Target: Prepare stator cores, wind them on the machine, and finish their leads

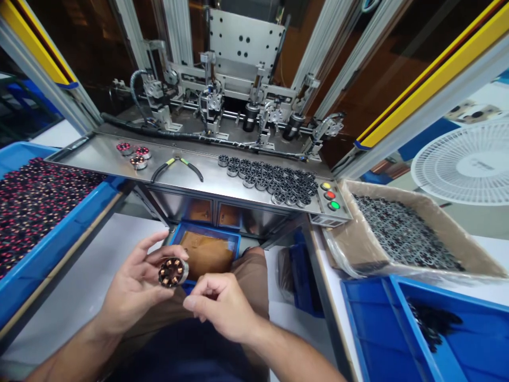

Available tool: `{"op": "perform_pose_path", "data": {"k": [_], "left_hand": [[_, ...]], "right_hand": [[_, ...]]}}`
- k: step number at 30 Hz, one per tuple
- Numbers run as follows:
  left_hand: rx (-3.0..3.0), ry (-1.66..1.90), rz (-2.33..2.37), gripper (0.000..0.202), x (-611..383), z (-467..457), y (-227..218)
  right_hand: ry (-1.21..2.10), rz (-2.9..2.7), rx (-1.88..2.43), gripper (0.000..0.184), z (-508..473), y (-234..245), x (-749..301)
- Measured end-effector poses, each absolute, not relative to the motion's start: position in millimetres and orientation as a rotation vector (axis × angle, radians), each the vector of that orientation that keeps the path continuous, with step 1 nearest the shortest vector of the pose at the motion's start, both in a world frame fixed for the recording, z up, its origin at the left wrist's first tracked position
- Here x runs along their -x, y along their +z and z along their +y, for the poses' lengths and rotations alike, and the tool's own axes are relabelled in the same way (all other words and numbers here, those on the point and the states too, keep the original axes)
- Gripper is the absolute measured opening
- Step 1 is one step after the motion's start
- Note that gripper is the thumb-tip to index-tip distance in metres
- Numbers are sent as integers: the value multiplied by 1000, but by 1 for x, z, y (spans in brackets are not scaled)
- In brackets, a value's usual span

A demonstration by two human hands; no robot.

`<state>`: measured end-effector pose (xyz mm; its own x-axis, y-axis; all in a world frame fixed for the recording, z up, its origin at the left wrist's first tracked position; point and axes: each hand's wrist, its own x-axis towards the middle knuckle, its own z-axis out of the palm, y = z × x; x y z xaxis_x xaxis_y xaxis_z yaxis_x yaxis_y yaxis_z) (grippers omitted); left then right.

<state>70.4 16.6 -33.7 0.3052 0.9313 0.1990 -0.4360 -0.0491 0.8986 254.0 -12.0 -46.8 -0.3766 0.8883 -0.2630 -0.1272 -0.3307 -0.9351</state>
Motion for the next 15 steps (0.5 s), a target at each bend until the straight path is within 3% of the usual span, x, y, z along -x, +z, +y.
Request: {"op": "perform_pose_path", "data": {"k": [8,15], "left_hand": [[-1557,1261,786,70,-66,6,-36],[-1426,1124,742,65,-68,5,-31]], "right_hand": [[1288,-1371,1133,42,-1,-8,-273],[1310,-1351,1002,19,-2,-7,-255]]}}
